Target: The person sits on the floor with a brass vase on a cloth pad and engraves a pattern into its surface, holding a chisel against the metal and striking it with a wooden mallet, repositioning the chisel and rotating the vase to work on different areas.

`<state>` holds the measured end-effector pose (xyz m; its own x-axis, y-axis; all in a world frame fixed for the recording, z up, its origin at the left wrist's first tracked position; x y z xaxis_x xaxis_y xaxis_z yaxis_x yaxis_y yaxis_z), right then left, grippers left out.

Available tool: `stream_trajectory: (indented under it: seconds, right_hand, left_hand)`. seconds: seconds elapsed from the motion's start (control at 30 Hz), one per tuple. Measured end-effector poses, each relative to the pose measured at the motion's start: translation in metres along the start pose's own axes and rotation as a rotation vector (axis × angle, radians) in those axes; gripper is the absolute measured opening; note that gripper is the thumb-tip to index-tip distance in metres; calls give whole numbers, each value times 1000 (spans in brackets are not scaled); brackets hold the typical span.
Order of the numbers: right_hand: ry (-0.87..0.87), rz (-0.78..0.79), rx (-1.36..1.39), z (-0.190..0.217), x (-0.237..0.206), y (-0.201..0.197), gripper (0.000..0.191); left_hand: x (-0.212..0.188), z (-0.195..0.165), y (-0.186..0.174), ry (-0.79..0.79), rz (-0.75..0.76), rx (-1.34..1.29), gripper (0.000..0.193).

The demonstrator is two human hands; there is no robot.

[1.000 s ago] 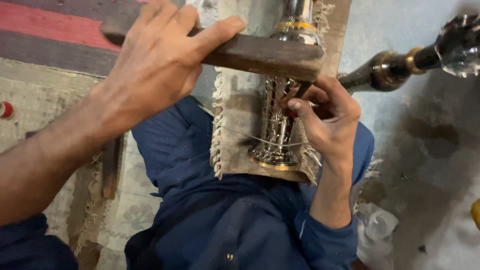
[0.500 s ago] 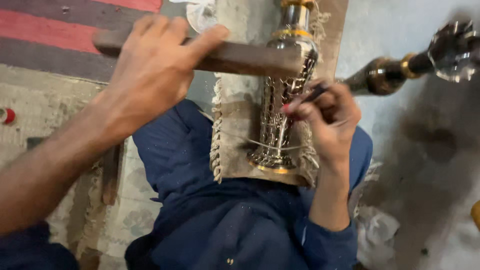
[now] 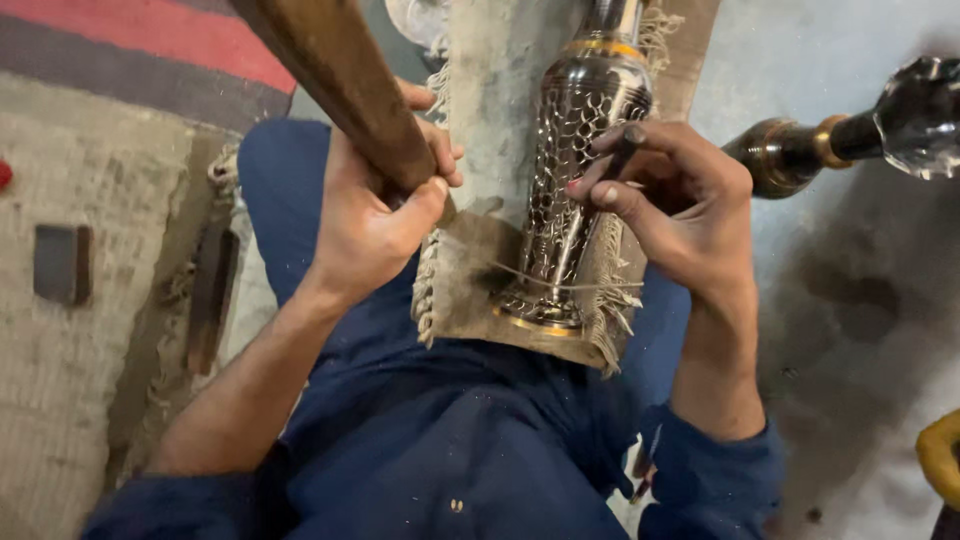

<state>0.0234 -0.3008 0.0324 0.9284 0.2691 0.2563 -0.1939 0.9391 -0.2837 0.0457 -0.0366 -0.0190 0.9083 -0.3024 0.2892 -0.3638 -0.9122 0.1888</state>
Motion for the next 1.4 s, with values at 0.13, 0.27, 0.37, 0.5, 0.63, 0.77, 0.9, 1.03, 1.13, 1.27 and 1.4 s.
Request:
stream_trajectory:
  seconds: [0.13, 0.27, 0.37, 0.5, 0.63, 0.77, 0.9, 1.03, 1.13, 1.27, 1.4]
  right_hand:
    - [-12, 116, -49, 2, 12, 3, 36]
    - [-25, 174, -134, 1, 14, 4, 36]
    - [-46, 185, -39, -2, 17, 3, 39]
    - [-59, 199, -115, -6, 21, 2, 38]
    - [-87, 207, -144, -6, 24, 1, 39]
    - [-134, 230, -143, -4, 27, 3, 34]
    - [-133, 231, -166, -4, 26, 3, 36]
    - [-117, 207, -187, -4, 25, 2, 35]
    - [-107, 187, -141, -4, 26, 3, 36]
    - [-18, 111, 74, -6, 21, 8, 32]
    - [-11, 81, -75, -6, 20, 7, 36]
  left_hand:
    - [-1, -17, 5, -76, -23, 70, 56]
    - [-8, -44, -7, -101, -47, 376, 48]
    - [-13, -51, -11, -157, -20, 631, 53]
    - [-18, -62, -1, -46, 46, 699, 62]
    - [-16, -71, 3, -30, 28, 733, 71]
    - [-9, -83, 5, 54, 19, 779, 75]
    - [-1, -88, 8, 106, 146, 1419, 82]
    - [2, -91, 12, 181, 134, 1389, 83]
    - [1, -90, 9, 205, 109, 1363, 82]
    - [-2, -89, -1, 204, 112, 1029, 72]
    - [-2, -76, -6, 40, 54, 812, 67]
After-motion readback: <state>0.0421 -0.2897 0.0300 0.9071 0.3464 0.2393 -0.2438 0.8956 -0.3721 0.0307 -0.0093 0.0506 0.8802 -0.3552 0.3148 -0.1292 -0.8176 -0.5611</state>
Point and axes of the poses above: each hand's wrist, its own x-axis towards the middle knuckle, its own y-axis out of the palm, z = x × y, the point moved 5 cm from there along x, towards the middle knuckle, and after that the axes turned 5 degrees about -x, right-handed, at the moved point
